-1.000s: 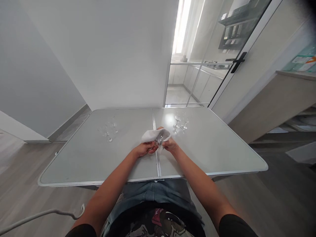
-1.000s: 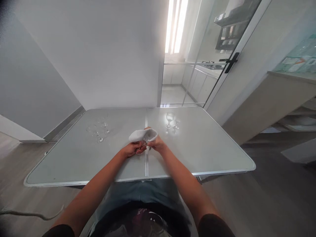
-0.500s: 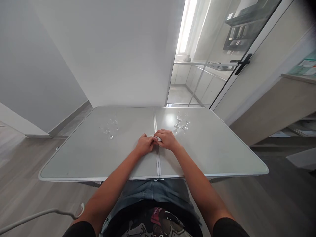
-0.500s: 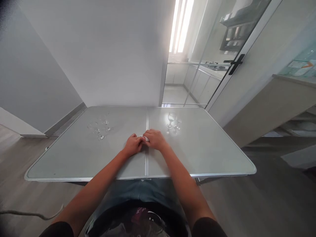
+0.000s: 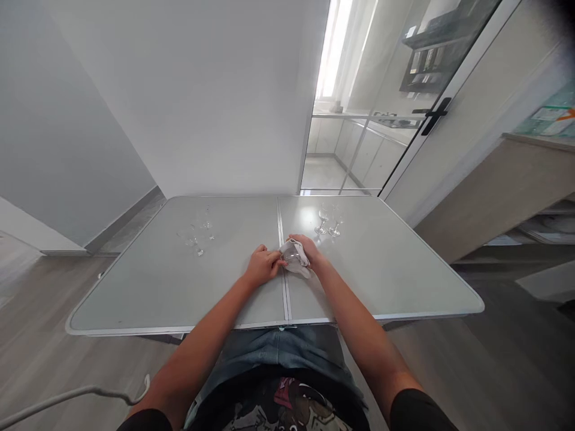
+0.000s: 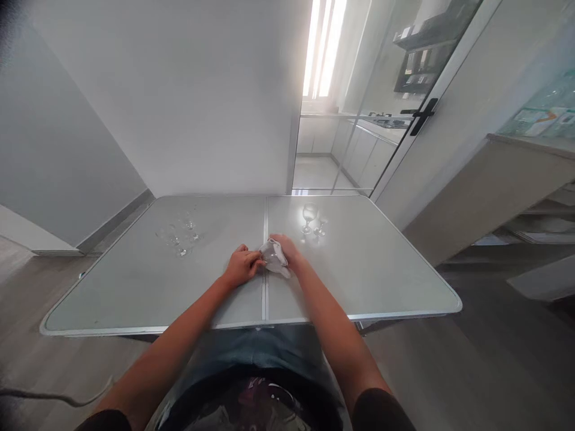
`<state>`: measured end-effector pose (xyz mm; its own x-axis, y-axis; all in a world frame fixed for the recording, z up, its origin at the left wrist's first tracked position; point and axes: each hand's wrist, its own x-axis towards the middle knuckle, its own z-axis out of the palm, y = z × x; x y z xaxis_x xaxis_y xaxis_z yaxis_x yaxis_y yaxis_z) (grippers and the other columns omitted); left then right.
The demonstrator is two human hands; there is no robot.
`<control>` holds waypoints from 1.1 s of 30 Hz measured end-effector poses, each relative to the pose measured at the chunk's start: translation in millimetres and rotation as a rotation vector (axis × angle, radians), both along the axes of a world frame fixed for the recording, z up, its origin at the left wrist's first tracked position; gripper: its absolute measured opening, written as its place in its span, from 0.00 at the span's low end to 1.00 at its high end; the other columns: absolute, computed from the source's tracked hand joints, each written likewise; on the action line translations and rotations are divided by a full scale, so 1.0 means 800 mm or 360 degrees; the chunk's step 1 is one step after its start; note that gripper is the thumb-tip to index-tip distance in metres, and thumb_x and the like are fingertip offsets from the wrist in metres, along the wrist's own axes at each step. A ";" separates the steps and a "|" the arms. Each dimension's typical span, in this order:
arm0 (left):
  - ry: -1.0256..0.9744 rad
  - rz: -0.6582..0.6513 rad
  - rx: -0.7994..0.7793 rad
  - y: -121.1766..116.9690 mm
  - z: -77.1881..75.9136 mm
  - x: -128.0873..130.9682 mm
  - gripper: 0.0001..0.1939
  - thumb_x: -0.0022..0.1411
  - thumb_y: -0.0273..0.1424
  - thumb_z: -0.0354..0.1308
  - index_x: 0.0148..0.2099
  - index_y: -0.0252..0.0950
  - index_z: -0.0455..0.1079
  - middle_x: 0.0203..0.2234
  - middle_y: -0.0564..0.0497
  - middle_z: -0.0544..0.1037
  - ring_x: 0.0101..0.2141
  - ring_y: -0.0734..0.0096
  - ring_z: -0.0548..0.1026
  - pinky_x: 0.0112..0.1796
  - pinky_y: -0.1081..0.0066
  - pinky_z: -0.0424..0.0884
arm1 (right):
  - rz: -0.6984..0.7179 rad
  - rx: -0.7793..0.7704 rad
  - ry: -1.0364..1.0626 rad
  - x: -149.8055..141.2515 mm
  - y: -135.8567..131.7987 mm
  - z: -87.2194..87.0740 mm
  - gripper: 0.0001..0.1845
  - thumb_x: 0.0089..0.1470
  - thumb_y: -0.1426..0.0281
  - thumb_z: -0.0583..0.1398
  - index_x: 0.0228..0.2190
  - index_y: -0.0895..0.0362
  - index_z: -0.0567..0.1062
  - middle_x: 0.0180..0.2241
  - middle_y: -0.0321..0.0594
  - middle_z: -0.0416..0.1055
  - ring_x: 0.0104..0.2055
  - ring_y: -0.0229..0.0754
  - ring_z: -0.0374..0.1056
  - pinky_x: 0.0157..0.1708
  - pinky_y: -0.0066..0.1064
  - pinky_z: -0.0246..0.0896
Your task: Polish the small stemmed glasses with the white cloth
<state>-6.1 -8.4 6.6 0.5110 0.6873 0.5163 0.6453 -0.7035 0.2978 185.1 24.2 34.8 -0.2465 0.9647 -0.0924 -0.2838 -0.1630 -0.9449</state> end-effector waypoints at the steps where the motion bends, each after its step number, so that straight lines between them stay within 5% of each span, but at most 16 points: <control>1: -0.0044 0.0023 -0.0025 0.001 0.000 0.000 0.18 0.70 0.39 0.51 0.28 0.38 0.65 0.19 0.53 0.71 0.21 0.70 0.60 0.37 0.64 0.58 | 0.0032 -0.0176 0.0119 -0.004 0.000 0.000 0.17 0.45 0.61 0.63 0.17 0.53 0.63 0.15 0.30 0.57 0.19 0.35 0.53 0.21 0.29 0.51; 4: -0.0288 0.0162 -0.0157 0.005 0.001 0.002 0.20 0.70 0.41 0.51 0.27 0.38 0.64 0.19 0.53 0.69 0.24 0.68 0.62 0.35 0.66 0.59 | -0.0109 -0.0312 0.0483 -0.023 -0.001 -0.002 0.16 0.43 0.62 0.62 0.18 0.53 0.60 0.16 0.30 0.57 0.20 0.35 0.53 0.22 0.29 0.53; 10: -0.0759 0.0243 -0.0464 0.009 0.006 0.009 0.24 0.70 0.45 0.49 0.25 0.37 0.61 0.18 0.55 0.65 0.22 0.72 0.61 0.29 0.70 0.57 | -0.0618 0.0127 0.0468 -0.057 -0.021 -0.010 0.20 0.54 0.51 0.60 0.24 0.54 0.68 0.21 0.31 0.63 0.24 0.35 0.59 0.26 0.28 0.59; 13: -0.0922 0.0248 -0.0575 0.008 0.007 0.011 0.23 0.69 0.46 0.50 0.25 0.37 0.63 0.17 0.56 0.65 0.22 0.73 0.61 0.27 0.71 0.56 | -0.0590 0.0481 0.0196 -0.057 -0.036 -0.008 0.23 0.60 0.48 0.56 0.42 0.54 0.75 0.33 0.38 0.73 0.34 0.40 0.69 0.34 0.31 0.67; 15: -0.1000 0.0226 -0.0601 0.006 0.007 0.013 0.22 0.69 0.45 0.50 0.26 0.36 0.64 0.18 0.55 0.66 0.22 0.73 0.62 0.27 0.72 0.57 | -0.0553 0.0771 -0.0114 -0.054 -0.042 -0.006 0.28 0.63 0.50 0.53 0.58 0.50 0.69 0.47 0.43 0.75 0.48 0.46 0.71 0.46 0.38 0.68; 18: -0.1080 0.0218 -0.0606 0.004 0.009 0.015 0.21 0.68 0.43 0.50 0.26 0.36 0.64 0.18 0.56 0.66 0.22 0.74 0.62 0.26 0.72 0.56 | -0.0520 0.1251 -0.0679 -0.052 -0.041 -0.008 0.35 0.66 0.53 0.48 0.69 0.50 0.51 0.67 0.47 0.57 0.68 0.53 0.55 0.63 0.49 0.56; 20: -0.1144 0.0235 -0.0634 0.005 0.008 0.014 0.19 0.67 0.40 0.50 0.25 0.36 0.62 0.17 0.56 0.64 0.21 0.75 0.61 0.25 0.73 0.56 | -0.0427 0.1585 -0.1052 -0.052 -0.035 -0.012 0.36 0.67 0.57 0.46 0.71 0.54 0.46 0.72 0.49 0.46 0.72 0.55 0.45 0.67 0.52 0.48; 22: -0.1227 0.0268 -0.0653 0.007 0.005 0.011 0.16 0.64 0.36 0.52 0.24 0.37 0.61 0.16 0.56 0.65 0.20 0.75 0.61 0.24 0.73 0.57 | -0.0269 0.1881 -0.1409 -0.052 -0.030 -0.015 0.34 0.66 0.62 0.47 0.69 0.59 0.50 0.70 0.53 0.49 0.71 0.57 0.47 0.67 0.54 0.46; 26: -0.1164 0.0383 -0.0462 0.012 -0.006 0.004 0.09 0.54 0.29 0.54 0.22 0.37 0.61 0.16 0.55 0.66 0.20 0.73 0.63 0.24 0.72 0.57 | -0.0047 0.2197 -0.1874 -0.047 -0.027 -0.014 0.23 0.64 0.69 0.51 0.57 0.60 0.71 0.52 0.53 0.73 0.56 0.53 0.65 0.54 0.43 0.58; 30: -0.0565 0.0499 -0.0060 0.013 -0.013 0.005 0.07 0.54 0.25 0.52 0.24 0.37 0.66 0.17 0.50 0.72 0.22 0.67 0.69 0.28 0.68 0.62 | -0.0166 0.2251 -0.2004 -0.037 -0.030 -0.004 0.16 0.65 0.69 0.52 0.47 0.58 0.77 0.44 0.49 0.77 0.48 0.48 0.69 0.48 0.38 0.54; 33: -0.0072 0.0413 0.0186 0.012 -0.010 0.007 0.07 0.56 0.24 0.53 0.28 0.36 0.70 0.21 0.45 0.76 0.26 0.62 0.74 0.34 0.63 0.66 | -0.0282 0.2060 -0.2025 -0.034 -0.031 0.004 0.16 0.67 0.67 0.51 0.40 0.57 0.77 0.39 0.46 0.78 0.43 0.46 0.69 0.47 0.38 0.51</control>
<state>-0.7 1.0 -1.1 0.3002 0.7265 0.6181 0.7962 -0.5477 0.2571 158.2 -0.4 38.1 -0.5297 0.5773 0.6213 0.6976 0.7132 -0.0679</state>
